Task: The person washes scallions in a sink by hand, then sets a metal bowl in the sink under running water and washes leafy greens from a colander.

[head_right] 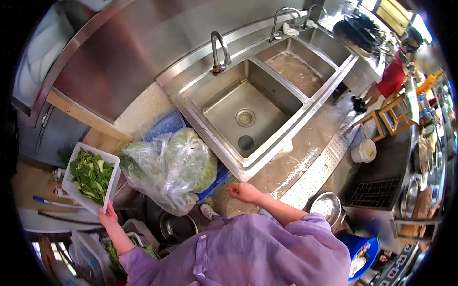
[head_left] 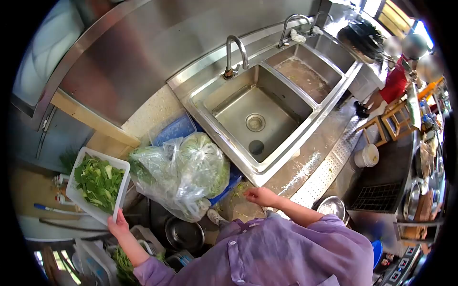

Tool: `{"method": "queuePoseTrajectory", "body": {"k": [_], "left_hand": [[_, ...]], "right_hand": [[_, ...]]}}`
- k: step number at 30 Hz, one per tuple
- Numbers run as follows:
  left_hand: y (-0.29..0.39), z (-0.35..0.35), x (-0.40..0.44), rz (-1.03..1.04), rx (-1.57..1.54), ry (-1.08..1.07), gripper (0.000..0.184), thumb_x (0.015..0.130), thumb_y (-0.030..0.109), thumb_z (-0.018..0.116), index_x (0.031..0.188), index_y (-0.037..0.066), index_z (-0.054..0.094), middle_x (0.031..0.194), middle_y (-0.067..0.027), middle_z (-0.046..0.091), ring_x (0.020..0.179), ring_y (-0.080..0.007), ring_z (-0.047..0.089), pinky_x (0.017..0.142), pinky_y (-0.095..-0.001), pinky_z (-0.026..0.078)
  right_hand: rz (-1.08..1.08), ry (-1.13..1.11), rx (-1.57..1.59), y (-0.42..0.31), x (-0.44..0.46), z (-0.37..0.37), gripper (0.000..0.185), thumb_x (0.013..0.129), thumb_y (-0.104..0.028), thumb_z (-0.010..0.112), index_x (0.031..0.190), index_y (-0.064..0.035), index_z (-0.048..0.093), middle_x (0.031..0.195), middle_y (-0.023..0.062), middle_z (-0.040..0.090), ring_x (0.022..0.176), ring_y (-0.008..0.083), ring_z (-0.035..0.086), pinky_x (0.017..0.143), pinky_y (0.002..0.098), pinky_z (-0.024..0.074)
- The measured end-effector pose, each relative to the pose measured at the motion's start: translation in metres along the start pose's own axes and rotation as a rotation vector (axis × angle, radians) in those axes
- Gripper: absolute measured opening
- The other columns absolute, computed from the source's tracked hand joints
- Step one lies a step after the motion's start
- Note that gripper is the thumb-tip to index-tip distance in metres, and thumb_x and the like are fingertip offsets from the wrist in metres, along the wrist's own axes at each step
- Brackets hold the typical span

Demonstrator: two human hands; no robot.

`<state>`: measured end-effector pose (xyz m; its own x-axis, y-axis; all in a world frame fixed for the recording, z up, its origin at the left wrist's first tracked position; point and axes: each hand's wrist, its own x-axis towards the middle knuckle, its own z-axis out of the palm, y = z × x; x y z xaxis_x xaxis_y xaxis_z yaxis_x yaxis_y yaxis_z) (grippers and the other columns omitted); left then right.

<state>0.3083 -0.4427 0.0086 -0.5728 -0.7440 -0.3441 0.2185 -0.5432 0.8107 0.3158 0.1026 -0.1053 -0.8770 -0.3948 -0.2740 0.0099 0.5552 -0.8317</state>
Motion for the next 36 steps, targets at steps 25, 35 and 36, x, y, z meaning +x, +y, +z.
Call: {"method": "queuePoseTrajectory", "body": {"k": [25,35,36], "left_hand": [[-0.223,0.066,-0.315,-0.636,0.278,-0.346,0.023,0.073,0.009,0.049,0.091,-0.005,0.048,0.084,-0.0199,0.057,0.073,-0.0322,0.060,0.060,-0.0420,0.053],[-0.230,0.101,-0.325,-0.333,0.425,-0.089,0.041,0.069,0.006,0.047,0.108,-0.005,0.039,0.092,-0.0192,0.053,0.078,-0.0343,0.058,0.056,-0.0445,0.053],[-0.237,0.105,-0.331,-0.288,0.440,-0.018,0.038,0.069,0.008,0.048,0.105,-0.003,0.042,0.087,-0.0144,0.055,0.075,-0.0322,0.059,0.056,-0.0423,0.053]], "right_hand": [[0.096,0.317,0.234,0.092,-0.023,-0.148,0.019,0.078,-0.013,0.050,0.092,-0.0022,0.057,0.070,0.0095,0.061,0.061,0.0159,0.059,0.060,0.0281,0.0462],[0.535,0.240,-0.509,0.192,0.180,-0.279,0.028,0.075,-0.020,0.046,0.092,-0.0012,0.056,0.096,0.0183,0.058,0.089,0.0320,0.056,0.078,0.0392,0.0447],[0.732,0.228,-0.517,0.223,0.215,-0.279,0.039,0.077,-0.021,0.045,0.111,-0.0037,0.044,0.115,0.0146,0.049,0.104,0.0306,0.049,0.085,0.0399,0.0410]]}}
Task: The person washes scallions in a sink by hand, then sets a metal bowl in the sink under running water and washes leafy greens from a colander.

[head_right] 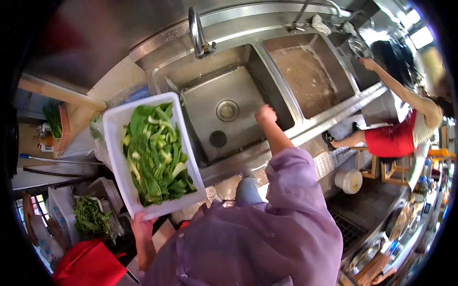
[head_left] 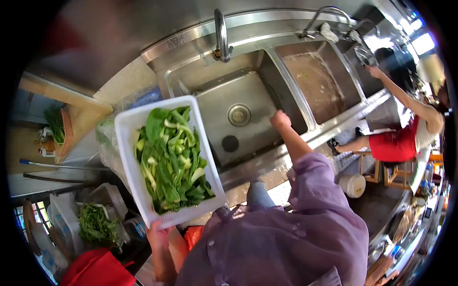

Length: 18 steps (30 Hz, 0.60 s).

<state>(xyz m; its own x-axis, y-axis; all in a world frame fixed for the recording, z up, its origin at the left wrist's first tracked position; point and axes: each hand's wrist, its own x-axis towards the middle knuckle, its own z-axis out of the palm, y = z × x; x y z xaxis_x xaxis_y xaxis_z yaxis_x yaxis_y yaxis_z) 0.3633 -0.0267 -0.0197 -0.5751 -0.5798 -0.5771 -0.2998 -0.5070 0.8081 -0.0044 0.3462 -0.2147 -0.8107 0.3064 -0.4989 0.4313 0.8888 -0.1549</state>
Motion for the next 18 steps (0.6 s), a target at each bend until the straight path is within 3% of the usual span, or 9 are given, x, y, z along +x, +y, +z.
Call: {"method": "queuePoseTrajectory", "body": {"k": [3,4,5,7,10,12,15,16,18], "left_hand": [[-0.017,0.009,-0.014,-0.063,-0.080,0.169,0.036,0.069,0.010,0.049,0.103,0.000,0.045,0.082,-0.0080,0.056,0.073,-0.0297,0.060,0.055,-0.0399,0.053],[-0.011,0.036,-0.027,-0.052,-0.067,0.142,0.033,0.069,0.010,0.050,0.100,0.000,0.046,0.084,-0.0103,0.056,0.078,-0.0295,0.059,0.057,-0.0386,0.053],[-0.012,0.053,-0.030,-0.054,-0.061,0.164,0.033,0.069,0.010,0.050,0.100,0.000,0.046,0.084,-0.0103,0.056,0.078,-0.0295,0.059,0.057,-0.0386,0.053],[-0.019,0.072,-0.043,-0.015,-0.120,0.227,0.030,0.070,0.011,0.049,0.098,0.001,0.048,0.087,-0.0135,0.058,0.081,-0.0300,0.058,0.060,-0.0384,0.052],[-0.034,0.062,-0.045,-0.029,-0.205,0.246,0.035,0.070,0.009,0.048,0.104,-0.001,0.045,0.093,-0.0166,0.056,0.084,-0.0322,0.057,0.066,-0.0419,0.051],[-0.044,0.056,-0.046,-0.011,-0.213,0.261,0.045,0.069,0.008,0.048,0.112,-0.005,0.041,0.097,-0.0165,0.053,0.089,-0.0329,0.055,0.072,-0.0458,0.049],[-0.043,0.065,-0.047,-0.013,-0.163,0.324,0.045,0.068,0.007,0.050,0.110,-0.007,0.041,0.095,-0.0162,0.053,0.084,-0.0337,0.056,0.070,-0.0466,0.050],[-0.039,0.075,-0.049,0.001,-0.184,0.310,0.045,0.068,0.007,0.049,0.110,-0.007,0.041,0.094,-0.0165,0.054,0.082,-0.0333,0.057,0.069,-0.0460,0.051],[-0.036,0.087,-0.049,0.003,-0.216,0.309,0.044,0.068,0.007,0.049,0.109,-0.007,0.041,0.093,-0.0169,0.054,0.081,-0.0329,0.057,0.068,-0.0455,0.051]], "right_hand": [[0.153,-0.102,0.066,-0.002,0.060,0.022,0.057,0.077,-0.028,0.050,0.124,-0.0079,0.025,0.127,0.0114,0.035,0.115,0.0273,0.037,0.089,0.0430,0.0336],[0.226,0.059,0.115,-0.006,0.068,0.042,0.043,0.074,-0.028,0.054,0.111,-0.0069,0.045,0.112,0.0136,0.050,0.100,0.0236,0.050,0.079,0.0391,0.0413],[0.218,0.039,0.108,-0.010,0.082,0.058,0.043,0.074,-0.028,0.054,0.111,-0.0069,0.045,0.112,0.0136,0.050,0.100,0.0236,0.050,0.079,0.0391,0.0413],[-0.216,-0.545,0.152,-0.009,0.106,0.080,0.026,0.072,-0.028,0.056,0.084,-0.0053,0.060,0.083,0.0132,0.061,0.078,0.0217,0.059,0.065,0.0361,0.0457],[-0.288,-0.831,0.590,-0.021,0.090,0.066,0.027,0.073,-0.028,0.053,0.063,-0.0035,0.061,0.063,0.0129,0.061,0.061,0.0236,0.059,0.055,0.0365,0.0456],[-0.493,-0.231,0.167,-0.036,0.073,0.030,0.027,0.070,-0.028,0.056,0.068,-0.0009,0.059,0.081,0.0192,0.061,0.079,0.0306,0.060,0.067,0.0355,0.0475],[-0.308,0.053,-0.068,-0.027,0.104,0.016,0.031,0.078,-0.020,0.043,0.097,0.0016,0.054,0.093,0.0198,0.059,0.089,0.0318,0.057,0.073,0.0380,0.0463],[-0.244,-0.097,-0.064,-0.023,0.114,0.010,0.039,0.079,-0.023,0.042,0.109,0.0031,0.045,0.099,0.0201,0.057,0.089,0.0309,0.057,0.074,0.0372,0.0464],[-0.180,-0.026,-0.153,-0.020,0.120,0.033,0.031,0.079,-0.024,0.043,0.092,0.0011,0.055,0.092,0.0197,0.059,0.087,0.0315,0.058,0.072,0.0391,0.0467]]}}
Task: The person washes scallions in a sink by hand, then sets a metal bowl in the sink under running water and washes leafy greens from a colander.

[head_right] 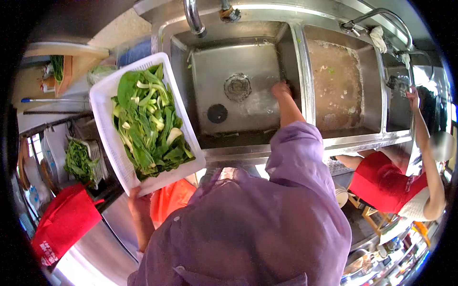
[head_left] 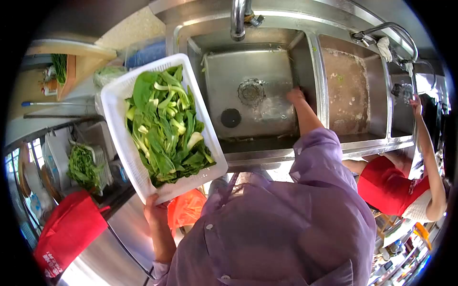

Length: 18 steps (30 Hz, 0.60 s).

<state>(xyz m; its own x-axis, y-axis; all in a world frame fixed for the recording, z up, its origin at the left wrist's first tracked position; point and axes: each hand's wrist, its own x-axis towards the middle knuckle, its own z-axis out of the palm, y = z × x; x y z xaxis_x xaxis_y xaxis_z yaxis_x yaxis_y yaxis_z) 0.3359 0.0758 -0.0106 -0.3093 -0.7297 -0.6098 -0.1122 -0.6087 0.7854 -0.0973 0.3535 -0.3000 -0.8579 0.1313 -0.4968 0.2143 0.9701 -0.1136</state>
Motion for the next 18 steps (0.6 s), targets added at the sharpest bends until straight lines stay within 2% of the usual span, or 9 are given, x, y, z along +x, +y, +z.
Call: {"method": "queuePoseTrajectory", "body": {"k": [4,6,8,10,11,13,14,16,18], "left_hand": [[-0.002,-0.013,0.007,-0.003,0.001,0.042,0.044,0.069,0.006,0.048,0.109,-0.009,0.040,0.095,-0.0193,0.053,0.081,-0.0324,0.058,0.067,-0.0446,0.052],[-0.003,-0.023,0.013,0.008,0.022,0.034,0.045,0.069,0.006,0.047,0.110,-0.010,0.038,0.098,-0.0209,0.053,0.083,-0.0327,0.057,0.068,-0.0444,0.052],[0.001,-0.023,0.014,-0.016,0.023,0.015,0.045,0.069,0.006,0.047,0.110,-0.010,0.038,0.098,-0.0208,0.053,0.084,-0.0328,0.057,0.068,-0.0445,0.052],[-0.001,-0.030,0.019,-0.028,0.021,-0.014,0.044,0.070,0.006,0.047,0.111,-0.010,0.039,0.097,-0.0207,0.053,0.084,-0.0327,0.057,0.069,-0.0441,0.052],[-0.002,-0.027,0.017,-0.033,0.020,-0.010,0.044,0.070,0.006,0.047,0.111,-0.010,0.039,0.097,-0.0207,0.053,0.084,-0.0327,0.057,0.069,-0.0441,0.052],[0.000,-0.019,0.014,-0.011,0.039,0.033,0.043,0.071,0.006,0.047,0.110,-0.009,0.040,0.096,-0.0203,0.054,0.083,-0.0322,0.058,0.068,-0.0431,0.052],[-0.001,-0.020,0.014,-0.018,0.065,-0.011,0.035,0.074,0.011,0.046,0.104,-0.007,0.045,0.095,-0.0194,0.057,0.083,-0.0297,0.058,0.070,-0.0389,0.051],[0.000,-0.018,0.013,-0.020,0.058,0.009,0.038,0.072,0.009,0.047,0.106,-0.007,0.044,0.094,-0.0190,0.056,0.082,-0.0304,0.058,0.069,-0.0406,0.052],[0.005,-0.016,0.014,-0.011,0.051,0.034,0.041,0.071,0.007,0.048,0.108,-0.008,0.042,0.094,-0.0186,0.055,0.081,-0.0311,0.058,0.067,-0.0423,0.052]], "right_hand": [[-0.072,-0.702,0.187,0.019,0.012,0.047,0.031,0.072,-0.029,0.055,0.088,-0.0027,0.058,0.091,0.0179,0.058,0.087,0.0310,0.057,0.070,0.0419,0.0464],[-0.036,-0.848,0.328,0.018,0.006,0.057,0.032,0.068,-0.031,0.061,0.086,-0.0046,0.060,0.090,0.0170,0.058,0.087,0.0307,0.057,0.070,0.0434,0.0463],[-0.052,-0.973,0.364,0.009,-0.006,0.054,0.045,0.064,-0.030,0.067,0.101,-0.0059,0.058,0.107,0.0166,0.054,0.096,0.0275,0.054,0.071,0.0426,0.0471],[-0.347,-0.446,-0.151,-0.013,-0.027,0.019,0.041,0.067,-0.025,0.064,0.102,-0.0045,0.056,0.108,0.0165,0.053,0.098,0.0278,0.053,0.074,0.0424,0.0460],[-0.346,-0.450,-0.157,-0.014,-0.036,0.012,0.041,0.067,-0.025,0.064,0.102,-0.0045,0.056,0.108,0.0165,0.053,0.098,0.0278,0.053,0.074,0.0424,0.0460],[-0.459,0.031,-0.248,-0.007,-0.056,0.004,0.027,0.070,-0.017,0.057,0.090,0.0005,0.061,0.088,0.0194,0.059,0.090,0.0300,0.056,0.074,0.0435,0.0436],[-0.461,0.026,-0.251,0.003,-0.055,0.007,0.027,0.070,-0.017,0.057,0.090,0.0005,0.061,0.088,0.0194,0.059,0.090,0.0300,0.056,0.074,0.0435,0.0436],[-0.427,-0.333,-0.516,0.028,-0.041,0.026,0.027,0.070,-0.013,0.053,0.093,0.0006,0.060,0.092,0.0211,0.058,0.089,0.0335,0.056,0.077,0.0474,0.0416],[-0.771,-0.750,-1.118,0.040,-0.018,0.076,0.025,0.071,-0.012,0.052,0.090,0.0014,0.060,0.090,0.0210,0.059,0.086,0.0335,0.056,0.075,0.0454,0.0432]]}}
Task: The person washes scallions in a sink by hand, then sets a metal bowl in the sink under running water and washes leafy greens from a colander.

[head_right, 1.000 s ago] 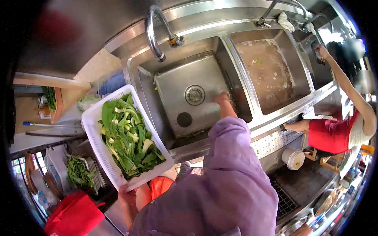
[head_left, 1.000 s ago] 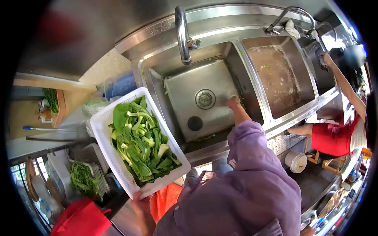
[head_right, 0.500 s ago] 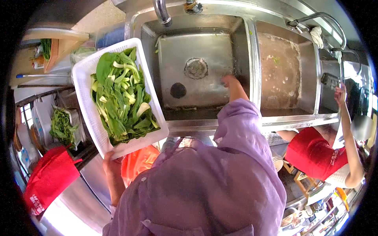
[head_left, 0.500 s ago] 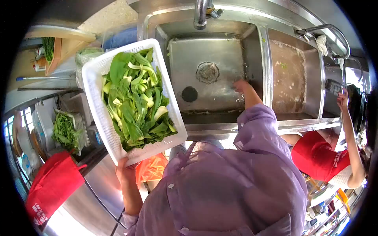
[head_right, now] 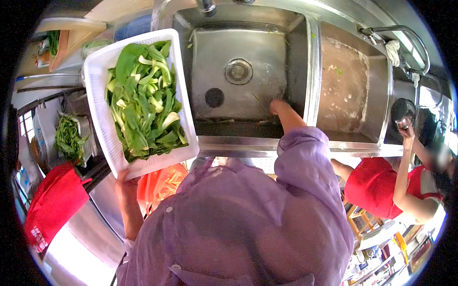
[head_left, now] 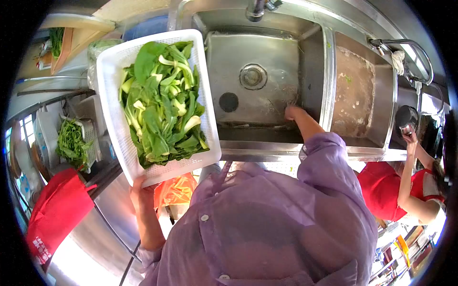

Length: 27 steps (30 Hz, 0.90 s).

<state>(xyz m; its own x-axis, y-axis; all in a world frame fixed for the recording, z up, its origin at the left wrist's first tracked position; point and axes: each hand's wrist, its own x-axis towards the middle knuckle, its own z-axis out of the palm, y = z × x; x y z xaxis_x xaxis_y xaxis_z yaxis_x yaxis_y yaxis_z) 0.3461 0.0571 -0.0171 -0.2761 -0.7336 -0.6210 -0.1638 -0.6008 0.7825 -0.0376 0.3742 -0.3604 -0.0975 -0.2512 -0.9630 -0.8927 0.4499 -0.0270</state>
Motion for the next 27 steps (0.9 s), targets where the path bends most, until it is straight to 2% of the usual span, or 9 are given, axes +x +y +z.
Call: {"method": "queuePoseTrajectory", "body": {"k": [1,3,8,10,11,13,17,20,27], "left_hand": [[0.002,0.005,-0.001,0.003,0.006,-0.006,0.040,0.071,0.007,0.048,0.108,-0.008,0.042,0.094,-0.0182,0.055,0.081,-0.0312,0.058,0.067,-0.0426,0.052],[0.003,0.004,-0.002,0.009,0.013,-0.011,0.040,0.071,0.007,0.048,0.108,-0.008,0.042,0.094,-0.0178,0.055,0.081,-0.0312,0.058,0.067,-0.0428,0.052],[0.000,0.015,-0.008,-0.005,0.052,0.037,0.035,0.073,0.011,0.046,0.102,-0.008,0.045,0.095,-0.0200,0.055,0.082,-0.0297,0.058,0.069,-0.0401,0.051],[-0.005,0.004,-0.003,-0.003,0.041,0.009,0.035,0.073,0.012,0.047,0.101,-0.009,0.045,0.095,-0.0198,0.055,0.080,-0.0298,0.058,0.068,-0.0396,0.051],[-0.007,-0.002,0.001,-0.017,0.033,-0.032,0.034,0.072,0.012,0.047,0.100,-0.009,0.046,0.094,-0.0196,0.056,0.079,-0.0300,0.059,0.066,-0.0391,0.052],[-0.006,-0.001,0.001,-0.064,0.007,-0.021,0.039,0.071,0.007,0.046,0.106,-0.008,0.042,0.092,-0.0202,0.056,0.076,-0.0326,0.060,0.063,-0.0384,0.053],[-0.008,0.001,0.002,-0.066,-0.039,-0.035,0.038,0.071,0.005,0.047,0.105,-0.009,0.040,0.089,-0.0214,0.056,0.073,-0.0334,0.059,0.055,-0.0400,0.054],[-0.019,-0.012,0.014,-0.094,-0.135,-0.114,0.033,0.071,0.004,0.049,0.099,-0.009,0.040,0.086,-0.0226,0.054,0.073,-0.0352,0.058,0.056,-0.0423,0.054],[0.002,-0.017,0.030,-0.200,-0.096,-0.273,0.027,0.076,0.004,0.043,0.097,-0.011,0.038,0.088,-0.0258,0.053,0.077,-0.0359,0.058,0.059,-0.0418,0.055]], "right_hand": [[-0.141,-0.132,-0.180,-0.004,0.017,0.009,0.024,0.072,-0.012,0.052,0.090,0.0016,0.061,0.090,0.0210,0.059,0.085,0.0335,0.057,0.074,0.0448,0.0437],[-0.115,0.081,0.414,-0.017,0.013,0.027,0.019,0.072,-0.009,0.051,0.084,0.0028,0.061,0.081,0.0203,0.059,0.078,0.0293,0.058,0.070,0.0390,0.0459],[-0.398,-0.126,1.339,-0.048,-0.008,-0.044,0.030,0.074,-0.011,0.051,0.103,-0.0034,0.055,0.084,0.0138,0.059,0.079,0.0263,0.057,0.071,0.0340,0.0469],[-0.410,0.229,1.974,-0.056,-0.070,-0.099,0.042,0.075,-0.012,0.051,0.116,-0.0073,0.045,0.102,0.0110,0.055,0.092,0.0261,0.054,0.078,0.0347,0.0447],[-0.439,0.233,1.957,-0.058,-0.070,-0.108,0.042,0.075,-0.012,0.051,0.116,-0.0073,0.045,0.102,0.0110,0.055,0.092,0.0261,0.054,0.078,0.0347,0.0447],[0.257,0.706,0.739,-0.059,-0.077,-0.120,0.047,0.074,-0.014,0.052,0.120,-0.0099,0.040,0.113,0.0106,0.049,0.103,0.0269,0.048,0.084,0.0383,0.0405],[0.250,0.730,0.560,-0.086,-0.132,-0.135,0.045,0.075,-0.018,0.052,0.118,-0.0125,0.043,0.117,0.0117,0.046,0.107,0.0293,0.045,0.088,0.0414,0.0367],[0.067,1.141,0.870,-0.107,-0.175,-0.152,0.038,0.075,-0.021,0.051,0.111,-0.0116,0.049,0.112,0.0149,0.048,0.100,0.0329,0.048,0.084,0.0394,0.0396],[-0.008,1.535,0.954,-0.190,-0.258,-0.178,0.026,0.071,-0.011,0.053,0.097,-0.0071,0.054,0.096,0.0137,0.055,0.090,0.0313,0.052,0.078,0.0385,0.0419]]}}
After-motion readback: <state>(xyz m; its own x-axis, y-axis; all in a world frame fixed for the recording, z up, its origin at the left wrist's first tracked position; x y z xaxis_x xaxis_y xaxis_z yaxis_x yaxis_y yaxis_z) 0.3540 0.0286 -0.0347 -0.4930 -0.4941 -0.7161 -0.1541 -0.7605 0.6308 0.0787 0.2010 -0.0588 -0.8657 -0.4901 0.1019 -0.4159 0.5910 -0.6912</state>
